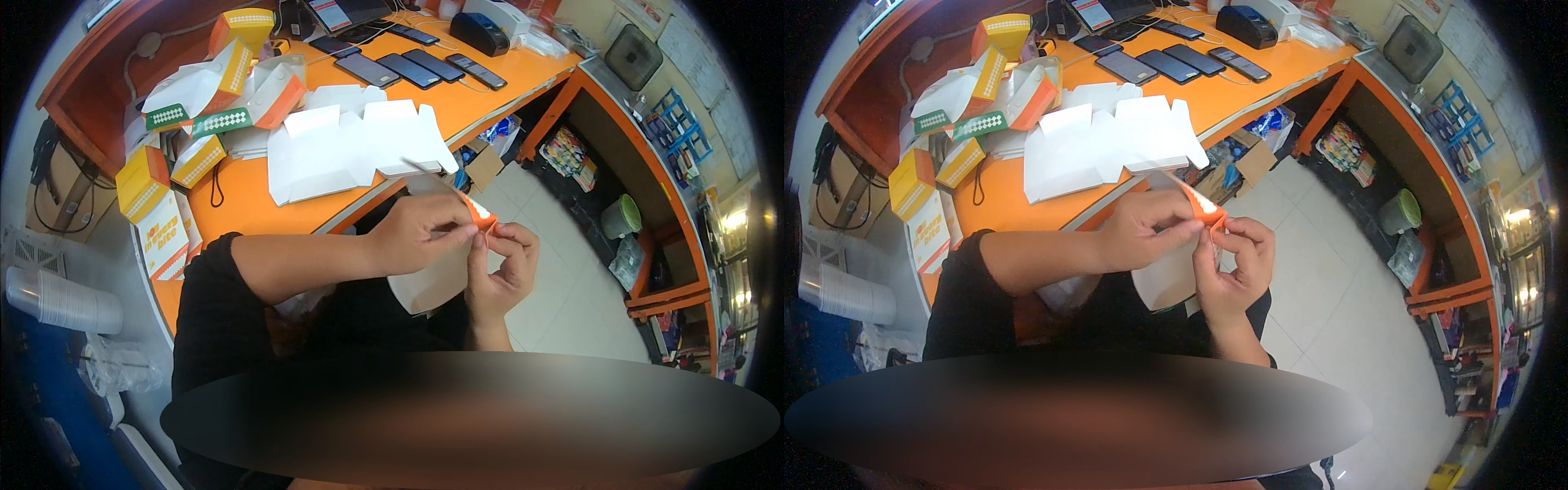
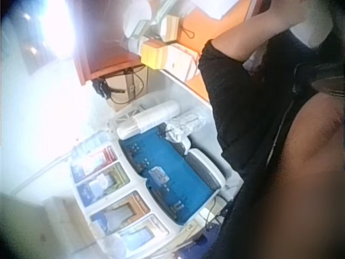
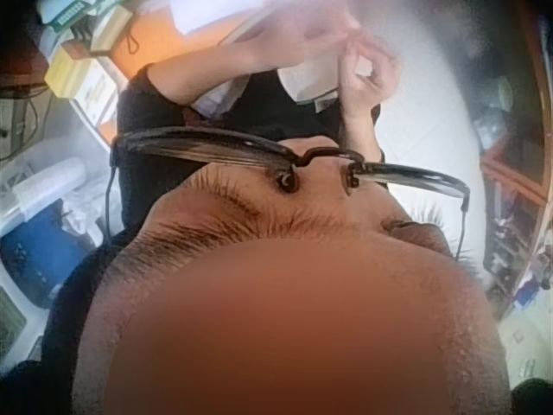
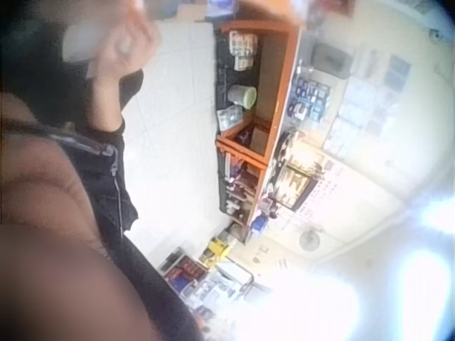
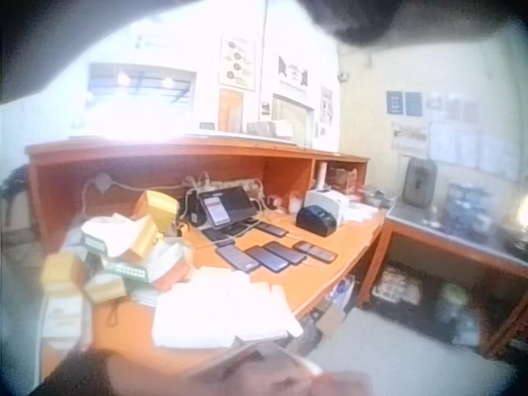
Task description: The person folds flat cardboard pieces into small rectangular boxes with orange, green, and white patterns. They repeatedly pick up a flat piece, fold the sides, tuck flaps to form the box shape, and place the finished box on the orange counter.
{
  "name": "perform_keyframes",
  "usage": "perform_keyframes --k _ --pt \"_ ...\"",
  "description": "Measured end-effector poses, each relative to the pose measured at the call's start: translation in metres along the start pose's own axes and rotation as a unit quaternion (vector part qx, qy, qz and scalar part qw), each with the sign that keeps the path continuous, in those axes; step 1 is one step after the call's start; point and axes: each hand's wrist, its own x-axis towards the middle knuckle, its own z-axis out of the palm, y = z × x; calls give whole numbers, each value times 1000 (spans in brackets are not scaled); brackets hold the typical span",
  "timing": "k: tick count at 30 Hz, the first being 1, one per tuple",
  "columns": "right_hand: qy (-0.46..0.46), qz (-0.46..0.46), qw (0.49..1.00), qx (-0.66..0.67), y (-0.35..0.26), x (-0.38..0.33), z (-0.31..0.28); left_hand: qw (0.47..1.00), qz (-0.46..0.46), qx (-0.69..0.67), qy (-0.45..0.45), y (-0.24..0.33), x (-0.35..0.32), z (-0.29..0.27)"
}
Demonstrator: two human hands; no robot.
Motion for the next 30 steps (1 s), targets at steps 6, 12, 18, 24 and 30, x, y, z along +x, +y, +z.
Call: perform_keyframes --k 6,12,18,24,30 --pt "59 21 997 50 -4 -7 8 997 68 27 7 1 1 0" --pt "28 11 998 57 -12 -11 9 983 -61 -170 20 4 -1 5" --pt "-27 101 986 133 0 -2 -1 963 -169 -211 -9 5 1 2" --pt "-69 273 915 288 8 5 -13 965 -115 -202 -124 -4 2 -1" --pt "-142 285 920 231 7 4 -18 960 -151 -172 -160 -4 4 -1"
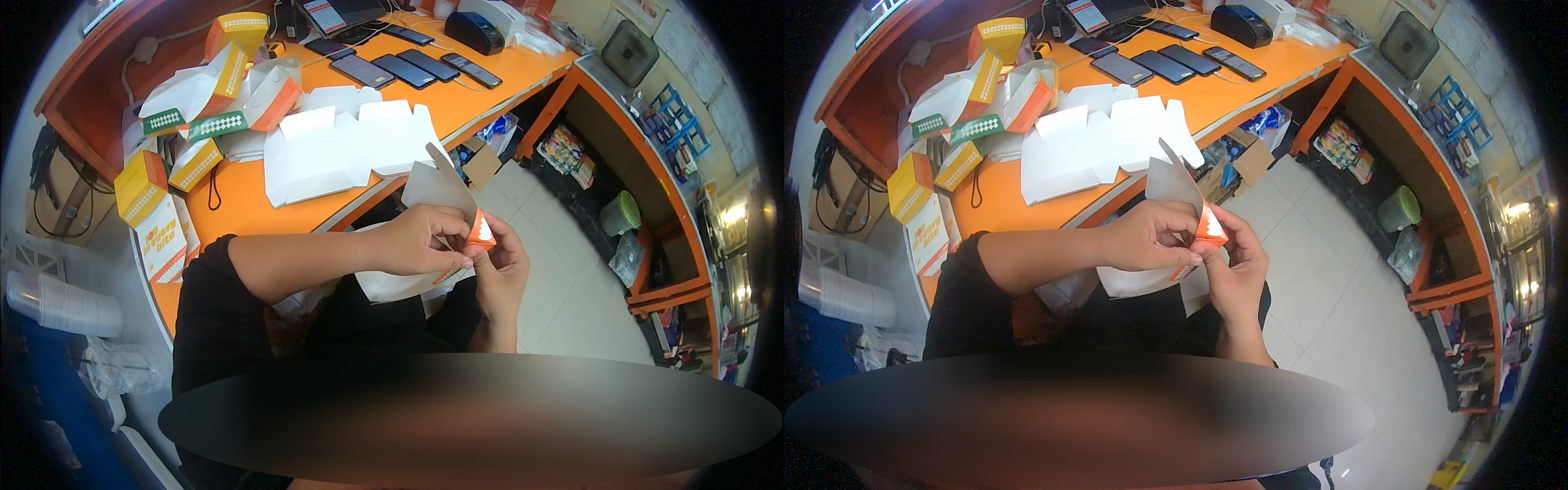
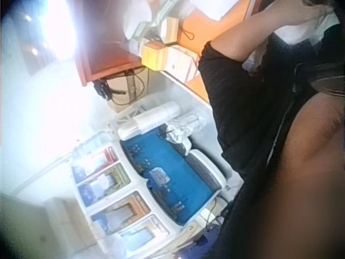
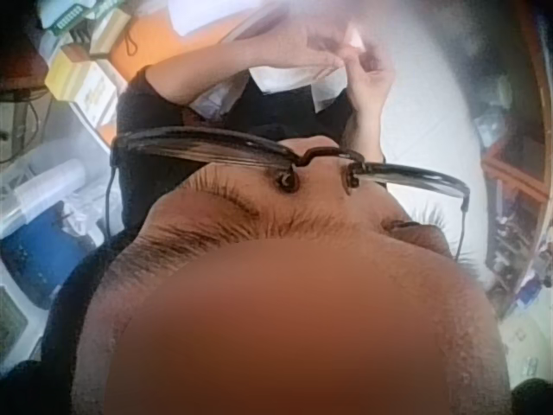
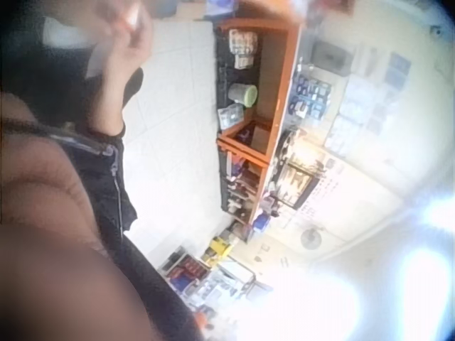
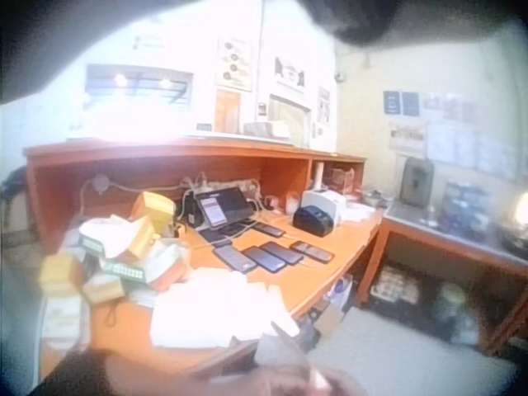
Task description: The person folds flat cardboard pieces into small rectangular boxes with orange, green, and white patterns. They repeatedly pick up a flat piece, fold the sides, tuck flaps to form the box shape, and place the finished box on the orange counter.
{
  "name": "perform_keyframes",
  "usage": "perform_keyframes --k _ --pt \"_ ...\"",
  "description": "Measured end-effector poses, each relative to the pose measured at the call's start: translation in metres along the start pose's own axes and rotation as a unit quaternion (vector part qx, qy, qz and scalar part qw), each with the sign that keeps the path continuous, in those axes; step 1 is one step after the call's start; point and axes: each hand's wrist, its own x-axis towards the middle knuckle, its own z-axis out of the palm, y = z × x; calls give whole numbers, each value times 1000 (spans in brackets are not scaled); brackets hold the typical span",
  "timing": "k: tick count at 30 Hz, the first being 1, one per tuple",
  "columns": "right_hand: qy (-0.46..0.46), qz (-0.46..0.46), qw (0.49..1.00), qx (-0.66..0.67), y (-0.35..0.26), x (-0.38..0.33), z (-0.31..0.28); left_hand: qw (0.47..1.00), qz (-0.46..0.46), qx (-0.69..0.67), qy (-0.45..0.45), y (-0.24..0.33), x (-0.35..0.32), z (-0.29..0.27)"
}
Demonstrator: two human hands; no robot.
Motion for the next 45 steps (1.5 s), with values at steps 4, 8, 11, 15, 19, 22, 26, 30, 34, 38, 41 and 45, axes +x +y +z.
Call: perform_keyframes --k 4,8,11,15,19,22,26,30,34,38,41,45 --pt "49 -11 995 -82 4 -3 5 986 -24 162 13 -1 2 2" --pt "96 -82 974 -189 10 -2 2 991 -63 -14 119 -4 4 5" --pt "160 -101 976 -106 11 2 -11 943 44 189 269 -1 6 -2" --pt "164 -115 980 -12 10 7 -31 925 95 225 291 7 10 -16" --pt "214 -143 948 -185 13 16 -32 963 -13 134 235 9 10 -20" --pt "232 -146 912 -304 15 17 -29 951 23 215 221 4 7 -19" --pt "32 0 999 9 19 9 -22 887 189 414 73 -7 5 -13" --pt "41 11 999 29 19 9 -18 848 297 428 97 -13 3 -3" --pt "110 -51 992 -35 19 4 -3 918 189 291 189 -11 1 -1" --pt "107 -223 922 -296 20 -3 12 938 154 218 221 -10 -1 -1" --pt "94 -169 945 -265 19 -6 12 926 158 263 221 -11 -1 -3" --pt "89 -148 956 -236 19 -5 7 956 110 196 187 -10 -1 -3"
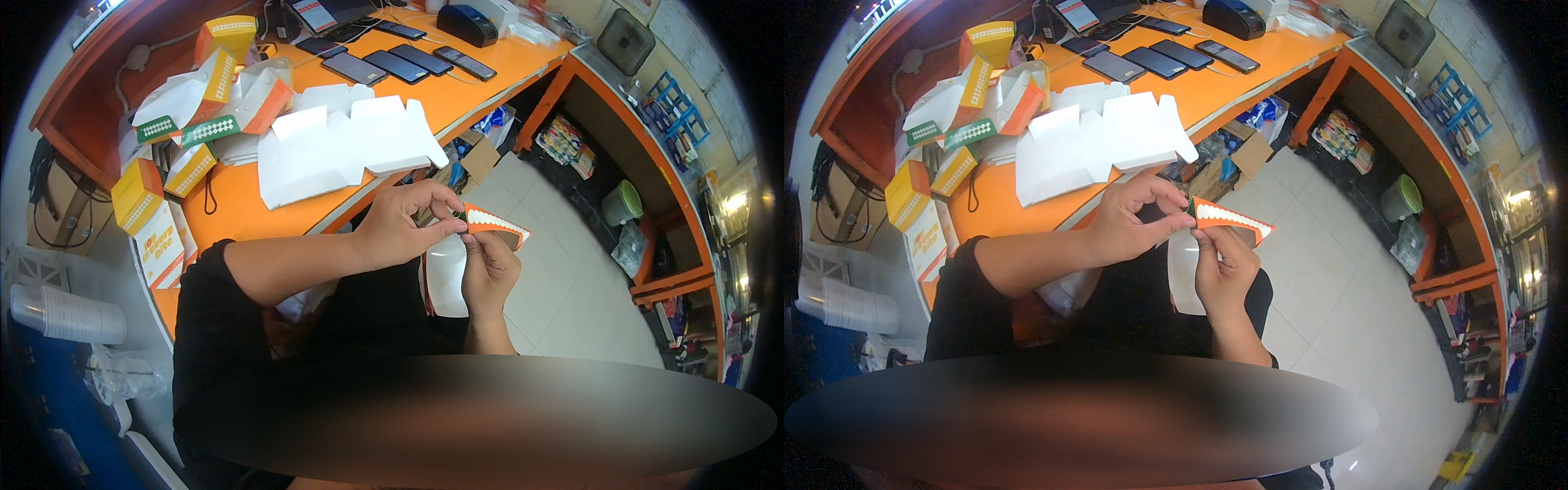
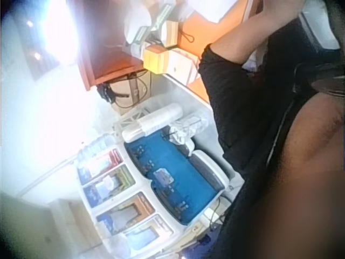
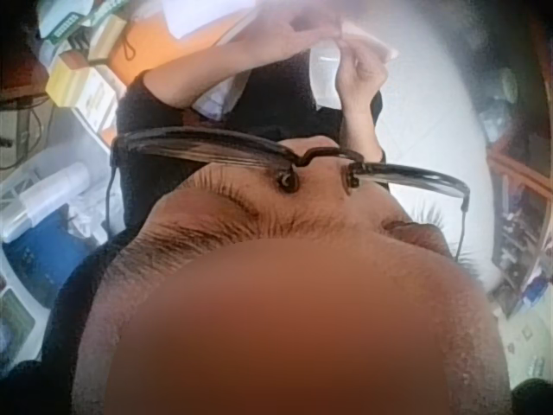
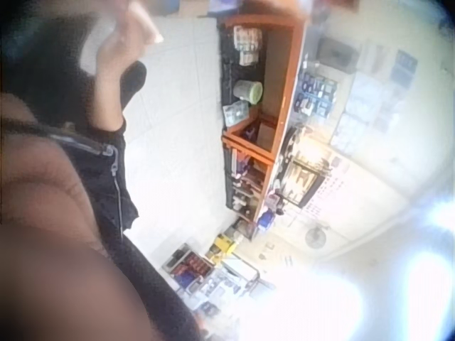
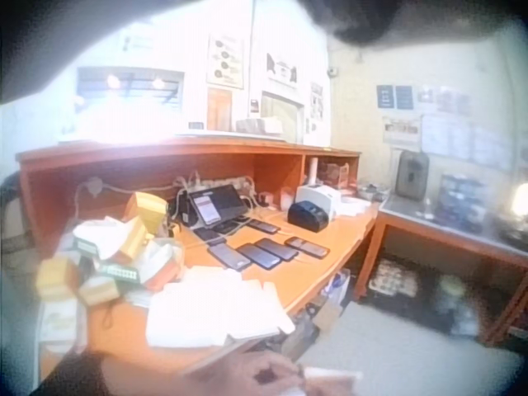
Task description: The person folds flat cardboard pieces into small rectangular boxes with orange, green, and white patterns. They repeatedly pick up a flat piece, fold the sides, tuck flaps to form the box shape, and place the finished box on the orange counter.
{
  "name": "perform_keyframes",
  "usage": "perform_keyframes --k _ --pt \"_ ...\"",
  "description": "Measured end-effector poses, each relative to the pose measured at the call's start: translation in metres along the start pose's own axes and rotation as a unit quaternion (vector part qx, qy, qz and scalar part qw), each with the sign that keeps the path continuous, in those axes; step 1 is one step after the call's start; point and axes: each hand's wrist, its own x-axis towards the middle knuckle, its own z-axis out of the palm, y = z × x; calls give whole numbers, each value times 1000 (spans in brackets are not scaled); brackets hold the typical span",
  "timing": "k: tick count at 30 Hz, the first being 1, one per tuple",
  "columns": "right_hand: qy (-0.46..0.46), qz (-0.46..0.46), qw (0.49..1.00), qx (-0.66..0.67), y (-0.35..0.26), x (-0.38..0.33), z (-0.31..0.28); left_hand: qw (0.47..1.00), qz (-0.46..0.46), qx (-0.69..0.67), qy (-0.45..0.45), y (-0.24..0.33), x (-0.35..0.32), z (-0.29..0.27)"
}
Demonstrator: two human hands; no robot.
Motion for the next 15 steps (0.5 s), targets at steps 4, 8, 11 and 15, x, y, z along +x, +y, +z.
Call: perform_keyframes --k 4,8,11,15 --pt "16 57 997 48 2 0 2 1000 -19 -12 -10 5 -2 1" --pt "50 108 983 142 4 0 1 996 -55 -36 -58 6 -5 3" --pt "39 114 965 234 6 -2 1 997 -13 -73 -38 1 -3 7" --pt "-3 128 933 337 11 -6 4 975 -89 -199 -36 -4 -2 11"
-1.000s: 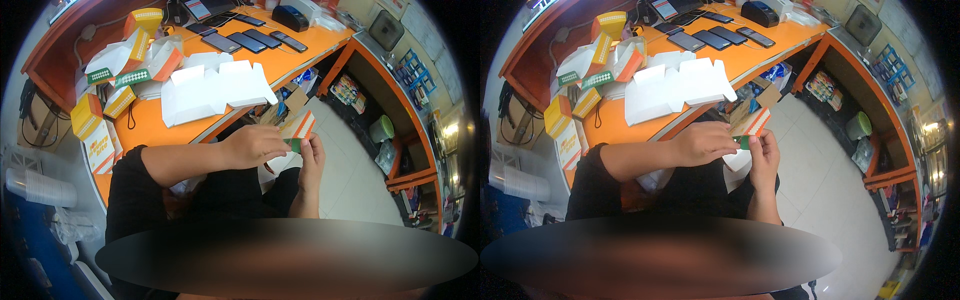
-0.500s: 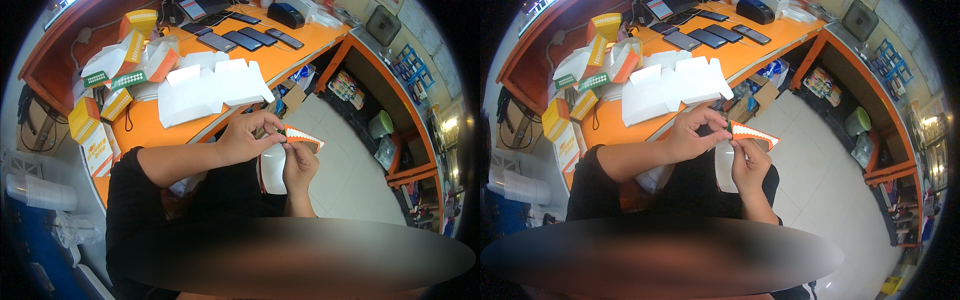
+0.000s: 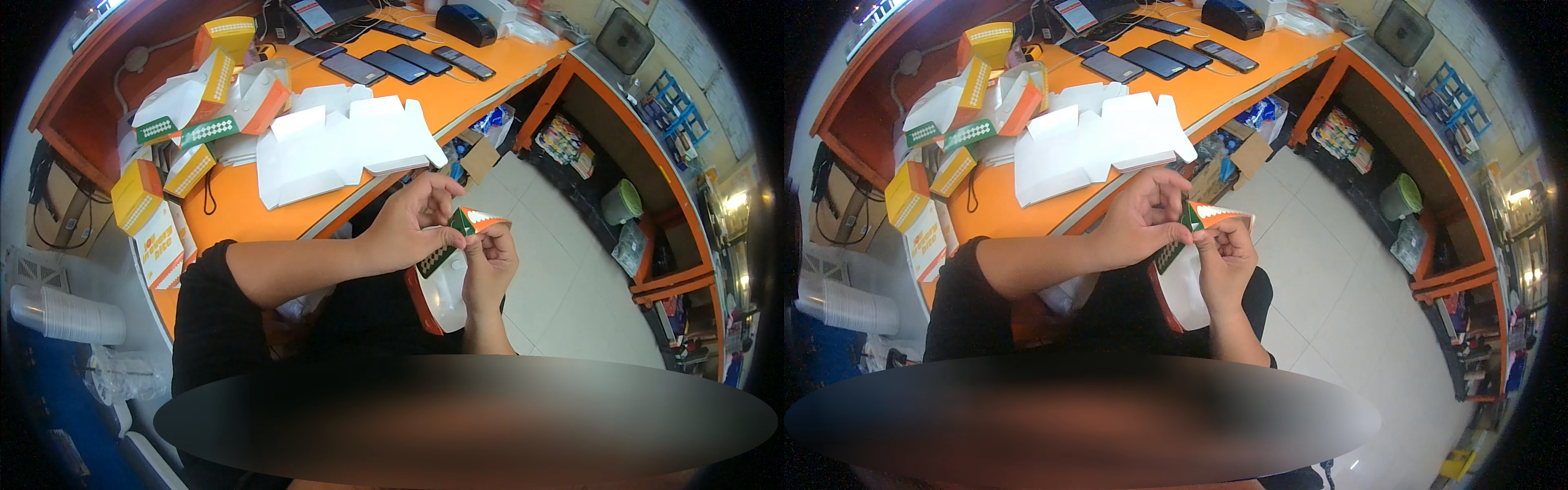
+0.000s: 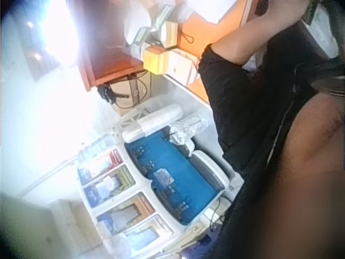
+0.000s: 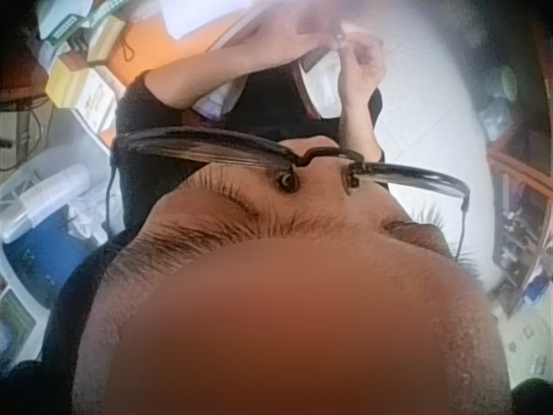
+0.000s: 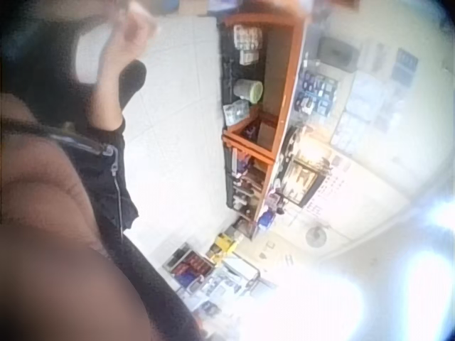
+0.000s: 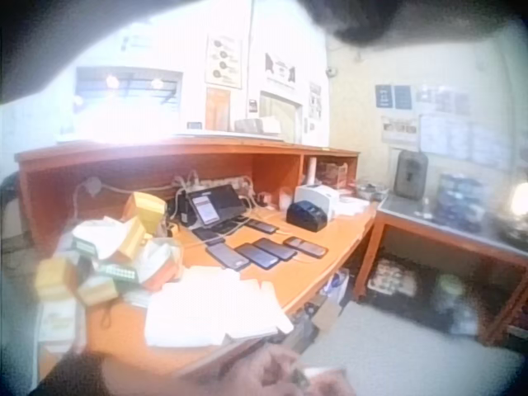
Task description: The person folds flat cardboard pieces into small rectangular boxes with orange, green, and white patterns. They repeatedly pick up a flat piece, fold the sides, tuck flaps to form the box shape, and place the finished box on the orange counter.
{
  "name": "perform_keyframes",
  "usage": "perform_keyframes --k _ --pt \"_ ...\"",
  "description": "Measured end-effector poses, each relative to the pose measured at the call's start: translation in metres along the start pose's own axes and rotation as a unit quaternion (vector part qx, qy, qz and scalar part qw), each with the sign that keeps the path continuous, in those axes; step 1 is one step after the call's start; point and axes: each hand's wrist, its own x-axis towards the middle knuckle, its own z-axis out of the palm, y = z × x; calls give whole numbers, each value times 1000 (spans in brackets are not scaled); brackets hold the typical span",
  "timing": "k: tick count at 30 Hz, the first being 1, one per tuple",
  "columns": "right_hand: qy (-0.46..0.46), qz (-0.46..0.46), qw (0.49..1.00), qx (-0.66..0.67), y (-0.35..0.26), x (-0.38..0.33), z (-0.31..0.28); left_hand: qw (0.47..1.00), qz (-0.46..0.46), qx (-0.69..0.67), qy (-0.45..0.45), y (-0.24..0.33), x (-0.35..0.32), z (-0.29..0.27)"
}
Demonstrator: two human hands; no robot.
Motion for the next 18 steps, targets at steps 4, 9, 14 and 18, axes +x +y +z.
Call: perform_keyframes --k 4,9,14,18 --pt "-24 42 999 22 4 -1 -5 999 -28 29 5 1 5 -4" --pt "-70 68 995 -29 4 -1 -9 995 -88 21 -37 3 9 -8" --pt "-77 74 994 1 3 -1 -7 996 -66 20 -48 4 4 -5" --pt "-102 45 992 -63 0 2 -6 984 -3 173 -47 8 0 -4"
